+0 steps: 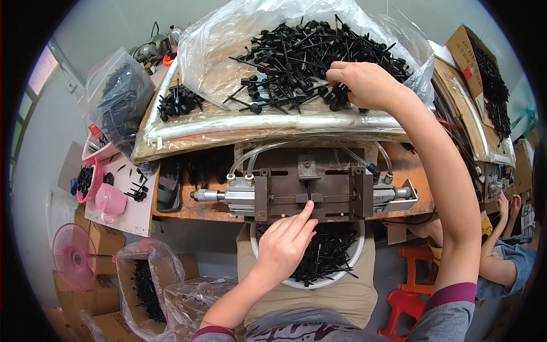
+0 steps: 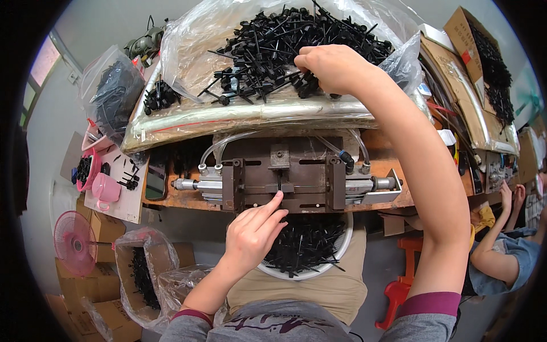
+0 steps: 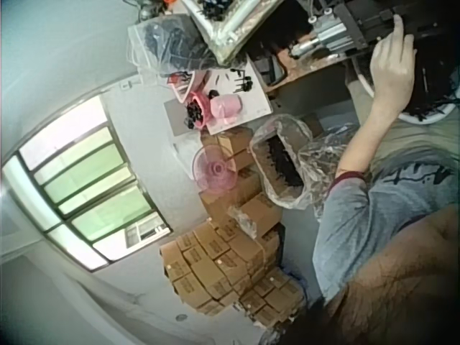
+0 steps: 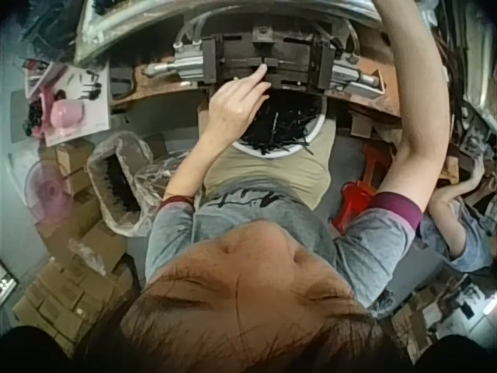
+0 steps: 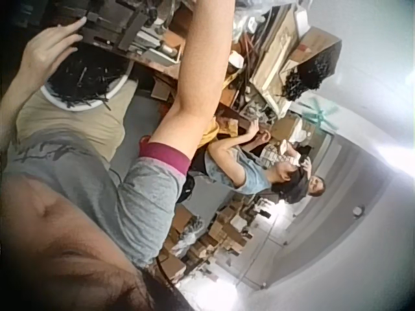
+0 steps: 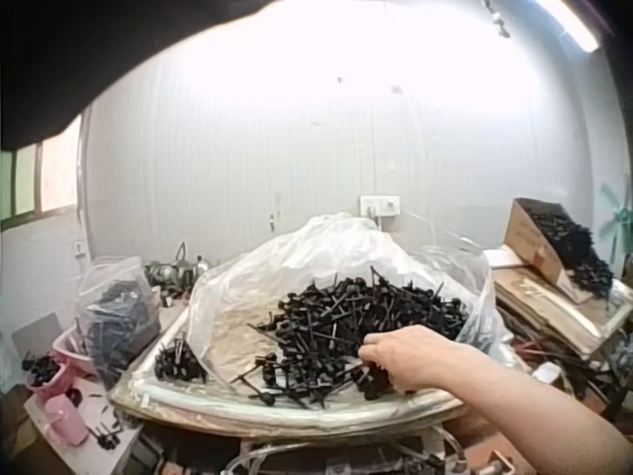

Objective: Manually assembling small black plastic components using a workbench fixture.

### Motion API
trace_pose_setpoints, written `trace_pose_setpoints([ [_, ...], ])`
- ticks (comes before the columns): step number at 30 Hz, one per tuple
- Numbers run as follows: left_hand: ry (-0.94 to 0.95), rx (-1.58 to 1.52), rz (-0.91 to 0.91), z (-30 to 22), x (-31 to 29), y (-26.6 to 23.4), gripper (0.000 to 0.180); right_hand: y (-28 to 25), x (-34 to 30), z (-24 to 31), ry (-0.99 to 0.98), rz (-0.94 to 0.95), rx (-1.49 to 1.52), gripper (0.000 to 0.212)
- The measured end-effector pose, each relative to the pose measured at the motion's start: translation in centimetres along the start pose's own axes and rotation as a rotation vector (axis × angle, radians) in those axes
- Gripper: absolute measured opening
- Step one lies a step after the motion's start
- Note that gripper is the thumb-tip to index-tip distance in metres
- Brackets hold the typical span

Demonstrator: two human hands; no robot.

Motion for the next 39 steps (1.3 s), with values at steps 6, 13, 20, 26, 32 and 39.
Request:
trace_pose_setpoints([
  [6, 0.049, 0.096, 0.022, -0.2, 1.2, -0.2, 0.023, 0.5, 0.5, -0.1, 0.017, 0.008, 0.027, 0.037],
  [13, -0.012, 0.063, 0.08, 0.1, 1.0, 0.1, 0.023, -2.7, -1.2, -2.6, -0.023, -0.389, 0.44, 0.027],
  [20, -0.026, 0.063, 0.089, 0.3, 1.0, 0.1, 0.023, -3.6, -3.9, -7.2, 0.258, -0.624, 1.197, 0.021],
  [26, -0.024, 0.06, 0.085, 0.3, 0.9, 0.2, 0.023, -2.0, -5.3, -8.4, 0.294, -0.736, 1.587, 0.021],
  [32, 0.01, 0.02, 0.079, -0.1, 0.5, -0.4, 0.024, -0.7, -5.3, -6.9, 0.355, -0.626, 1.592, 0.021],
  [39, -0.035, -0.352, 0.049, -0.8, 1.4, -3.4, 0.035, -1.9, -6.8, -4.1, 0.207, -0.733, 1.71, 0.019],
])
Point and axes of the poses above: each hand's wrist, its own x-axis towards the middle knuckle, its own y-axis out of the palm, z = x × y, the point moved 7 cm from there along x, towards the middle knuckle, and after that the axes turned 14 degrees about x, right-handed, at the moved point
